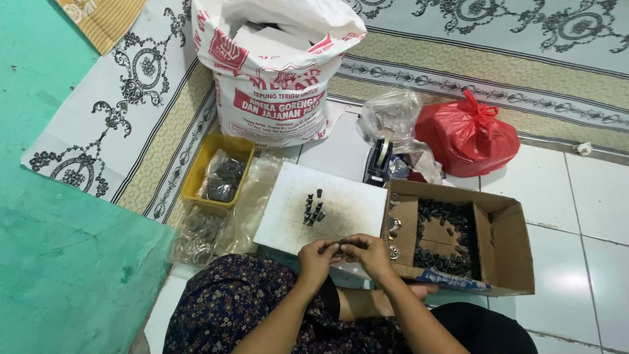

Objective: The person is picking up small metal components from a box and tying thin strings or wires around them before placing them on a template board.

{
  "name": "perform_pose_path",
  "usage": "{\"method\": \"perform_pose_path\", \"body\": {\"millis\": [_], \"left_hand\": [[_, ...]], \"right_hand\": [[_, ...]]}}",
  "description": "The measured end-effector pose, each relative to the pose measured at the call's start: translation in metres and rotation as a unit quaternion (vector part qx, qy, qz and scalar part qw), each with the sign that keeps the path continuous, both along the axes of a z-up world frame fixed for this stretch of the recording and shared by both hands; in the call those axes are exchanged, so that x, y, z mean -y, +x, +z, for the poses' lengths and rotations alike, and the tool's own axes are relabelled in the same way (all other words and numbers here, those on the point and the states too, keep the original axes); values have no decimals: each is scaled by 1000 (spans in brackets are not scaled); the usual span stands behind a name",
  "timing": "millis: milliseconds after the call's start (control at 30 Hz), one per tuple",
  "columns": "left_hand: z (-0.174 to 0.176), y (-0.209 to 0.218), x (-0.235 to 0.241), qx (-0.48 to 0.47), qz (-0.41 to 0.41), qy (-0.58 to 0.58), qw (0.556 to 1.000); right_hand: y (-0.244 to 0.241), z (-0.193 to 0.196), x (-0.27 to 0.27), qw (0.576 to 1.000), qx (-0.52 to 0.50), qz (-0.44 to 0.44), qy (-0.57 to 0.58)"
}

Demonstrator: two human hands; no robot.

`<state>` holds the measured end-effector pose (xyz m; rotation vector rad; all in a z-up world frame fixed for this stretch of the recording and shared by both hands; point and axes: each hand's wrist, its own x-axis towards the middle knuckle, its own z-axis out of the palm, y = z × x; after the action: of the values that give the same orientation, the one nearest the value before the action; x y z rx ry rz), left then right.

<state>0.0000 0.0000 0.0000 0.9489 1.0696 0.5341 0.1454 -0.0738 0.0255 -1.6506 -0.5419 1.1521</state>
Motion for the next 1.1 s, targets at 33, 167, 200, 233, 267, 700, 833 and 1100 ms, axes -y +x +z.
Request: {"method": "perform_pose_path", "body": {"millis": [33, 167, 200, 233, 267, 700, 833, 1100], "left_hand": [[1, 0, -2, -1, 1, 0, 1000], [7, -2, -10, -73, -9, 52, 996], [9, -2, -12, -96, -17, 72, 993], [13, -5, -13, -97, -15, 72, 993], [17, -8, -14, -156, -40, 197, 967], [14, 17, -47, -418, -26, 657, 627], [18, 21, -48, -423, -20, 661, 619], [17, 24, -48, -434, -23, 668, 604]], "right_hand": [[-1, 4, -4, 1000, -1, 1, 0], [0, 5, -24, 998, 61, -12, -33], [2, 3, -30, 994, 103, -4, -30], [6, 1, -37, 994, 103, -3, -30], [10, -1, -43, 984, 176, 9, -34], [7, -4, -85, 912, 402, 61, -60], [10, -12, -82, 920, 386, 49, -56], [7, -17, -78, 936, 350, 34, -25]]}}
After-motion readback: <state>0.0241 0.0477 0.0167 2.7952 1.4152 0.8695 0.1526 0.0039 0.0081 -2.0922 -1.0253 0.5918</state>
